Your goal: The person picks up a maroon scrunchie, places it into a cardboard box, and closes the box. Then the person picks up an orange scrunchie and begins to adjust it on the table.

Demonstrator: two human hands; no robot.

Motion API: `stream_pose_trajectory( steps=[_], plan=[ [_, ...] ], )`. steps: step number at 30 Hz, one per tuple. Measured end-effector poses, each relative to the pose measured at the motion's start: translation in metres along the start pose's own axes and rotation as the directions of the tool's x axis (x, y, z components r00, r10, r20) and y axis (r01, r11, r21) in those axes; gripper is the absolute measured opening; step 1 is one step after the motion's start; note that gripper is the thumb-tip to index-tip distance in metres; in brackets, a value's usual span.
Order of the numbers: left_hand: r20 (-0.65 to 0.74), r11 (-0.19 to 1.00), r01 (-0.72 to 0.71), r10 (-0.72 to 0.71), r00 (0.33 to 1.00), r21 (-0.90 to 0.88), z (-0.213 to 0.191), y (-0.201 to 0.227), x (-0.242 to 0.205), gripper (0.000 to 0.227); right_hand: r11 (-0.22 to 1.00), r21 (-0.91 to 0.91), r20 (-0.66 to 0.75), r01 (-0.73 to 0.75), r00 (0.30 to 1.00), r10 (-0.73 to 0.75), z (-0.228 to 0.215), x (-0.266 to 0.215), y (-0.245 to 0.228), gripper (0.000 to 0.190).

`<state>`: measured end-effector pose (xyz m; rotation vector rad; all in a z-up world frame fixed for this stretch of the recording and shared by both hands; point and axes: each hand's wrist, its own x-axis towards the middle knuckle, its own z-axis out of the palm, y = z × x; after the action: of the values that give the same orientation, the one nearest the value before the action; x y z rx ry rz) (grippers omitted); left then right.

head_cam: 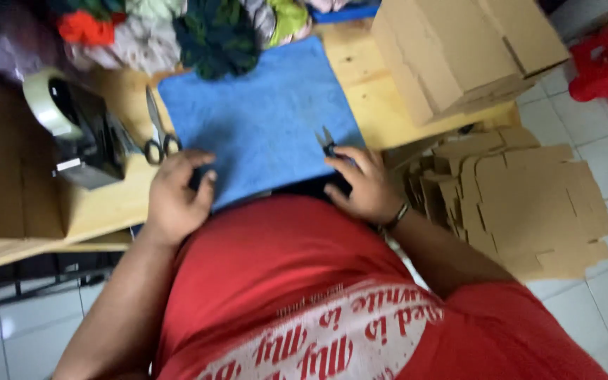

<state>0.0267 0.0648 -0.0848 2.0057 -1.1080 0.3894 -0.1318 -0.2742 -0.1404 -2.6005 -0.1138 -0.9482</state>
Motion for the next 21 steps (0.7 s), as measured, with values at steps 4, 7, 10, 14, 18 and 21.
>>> stream_pose_trajectory(
  steps=[4, 7, 10, 14, 18, 21],
  plan=[
    [-0.054, 0.992, -0.009, 0.002, 0.999, -0.129, 0.001, 0.000, -0.006, 0.024, 0.983, 0.143, 0.023, 0.114, 0.993, -0.118, -0.014, 0.005, 0.002, 0.019],
    [-0.029, 0.987, -0.024, 0.019, 0.999, -0.156, 0.001, -0.007, -0.005, 0.024, 0.981, 0.192, -0.049, -0.019, 0.998, 0.029, -0.030, 0.014, 0.015, 0.014],
    [0.051, 0.997, 0.065, -0.063, 0.997, -0.040, -0.003, 0.007, -0.010, 0.021, 0.903, 0.396, -0.021, -0.165, 0.982, 0.189, -0.123, 0.038, -0.015, 0.011],
    [0.068, 0.983, 0.164, -0.159, 0.985, -0.076, -0.003, 0.006, -0.014, 0.024, 0.847, 0.456, 0.131, -0.274, 0.962, 0.241, -0.210, 0.017, 0.030, 0.026],
    [0.057, 0.978, 0.183, -0.179, 0.982, -0.100, -0.002, 0.003, -0.016, 0.022, 0.233, 0.630, 0.253, -0.741, 0.480, 0.840, -0.243, -0.020, 0.096, 0.021],
    [0.051, 0.969, 0.202, -0.196, 0.979, -0.142, -0.001, 0.002, -0.017, 0.021, 0.126, 0.436, 0.300, -0.891, 0.276, 0.913, -0.232, -0.050, 0.143, 0.021]
  ],
)
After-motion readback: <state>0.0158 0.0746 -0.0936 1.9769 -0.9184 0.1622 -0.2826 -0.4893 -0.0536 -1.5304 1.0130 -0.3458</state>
